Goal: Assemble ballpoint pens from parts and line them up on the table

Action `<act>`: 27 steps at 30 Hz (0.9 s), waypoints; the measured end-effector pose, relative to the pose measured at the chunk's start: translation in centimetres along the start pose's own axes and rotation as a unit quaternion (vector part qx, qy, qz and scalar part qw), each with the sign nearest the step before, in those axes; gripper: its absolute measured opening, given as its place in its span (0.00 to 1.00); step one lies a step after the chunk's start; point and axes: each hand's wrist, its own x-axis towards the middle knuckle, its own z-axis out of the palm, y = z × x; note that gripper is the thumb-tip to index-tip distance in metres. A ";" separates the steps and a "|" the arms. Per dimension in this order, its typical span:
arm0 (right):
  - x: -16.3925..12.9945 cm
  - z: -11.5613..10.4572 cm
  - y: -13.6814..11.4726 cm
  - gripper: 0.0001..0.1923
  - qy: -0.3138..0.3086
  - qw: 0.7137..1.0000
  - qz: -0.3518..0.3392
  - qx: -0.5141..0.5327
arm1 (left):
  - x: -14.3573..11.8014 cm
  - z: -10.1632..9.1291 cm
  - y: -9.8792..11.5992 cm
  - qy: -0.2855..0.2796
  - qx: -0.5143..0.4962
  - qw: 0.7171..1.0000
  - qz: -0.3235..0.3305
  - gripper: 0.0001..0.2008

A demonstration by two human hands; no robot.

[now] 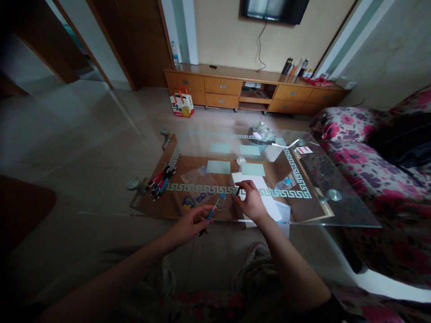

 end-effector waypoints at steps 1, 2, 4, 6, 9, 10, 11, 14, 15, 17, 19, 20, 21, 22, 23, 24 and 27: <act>0.1 0.2 -0.2 0.18 0.000 0.996 0.017 0.087 | 0.0 0.0 -0.1 0.002 0.001 1.000 -0.001 0.23; 0.1 0.4 -0.5 0.15 -0.005 0.985 0.037 0.168 | 0.0 0.0 -0.2 0.004 0.002 1.000 0.000 0.23; 0.1 0.7 -0.9 0.14 -0.022 0.956 0.069 0.286 | 0.1 -0.1 -0.5 0.010 0.006 1.000 0.004 0.23; -0.1 0.6 -1.4 0.14 -0.031 0.943 0.076 0.321 | 0.3 -0.1 -0.7 0.019 0.021 1.000 0.014 0.23; -0.2 0.4 -1.8 0.12 -0.020 0.953 0.070 0.293 | 0.3 -0.3 -0.7 0.038 0.072 0.996 0.032 0.20; -0.2 0.3 -1.8 0.11 -0.018 0.955 0.071 0.289 | 0.3 -0.3 -0.6 0.046 0.095 0.994 0.040 0.19; -0.2 0.3 -1.8 0.11 -0.016 0.953 0.074 0.294 | 0.2 -0.4 -0.4 0.054 0.118 0.990 0.048 0.19; -0.2 0.5 -1.9 0.14 -0.022 0.937 0.094 0.337 | 0.1 -0.6 0.0 0.077 0.170 0.980 0.075 0.17; -0.2 0.6 -1.9 0.15 -0.027 0.931 0.100 0.349 | 0.1 -0.6 0.1 0.081 0.179 0.977 0.083 0.17; -0.2 0.8 -2.0 0.16 -0.038 0.925 0.106 0.363 | 0.1 -0.7 0.1 0.085 0.189 0.974 0.091 0.17; -0.2 0.8 -2.0 0.16 -0.044 0.923 0.104 0.369 | 0.1 -0.7 0.0 0.089 0.196 0.972 0.095 0.17; -0.2 0.8 -2.1 0.16 -0.047 0.922 0.100 0.372 | 0.1 -0.7 0.0 0.091 0.199 0.971 0.097 0.17; -0.2 0.8 -2.1 0.16 -0.049 0.921 0.096 0.375 | 0.1 -0.7 -0.1 0.093 0.201 0.970 0.098 0.17; -0.2 0.8 -2.1 0.16 -0.051 0.920 0.092 0.378 | 0.1 -0.7 -0.1 0.096 0.202 0.970 0.100 0.17; -0.3 0.8 -2.1 0.16 -0.053 0.919 0.088 0.381 | 0.1 -0.7 -0.1 0.097 0.203 0.969 0.102 0.17; -0.3 0.9 -2.1 0.15 -0.053 0.918 0.086 0.382 | 0.2 -0.7 -0.1 0.097 0.202 0.969 0.104 0.17; -0.3 0.9 -2.2 0.15 -0.052 0.919 0.084 0.382 | 0.2 -0.7 -0.2 0.094 0.197 0.970 0.108 0.17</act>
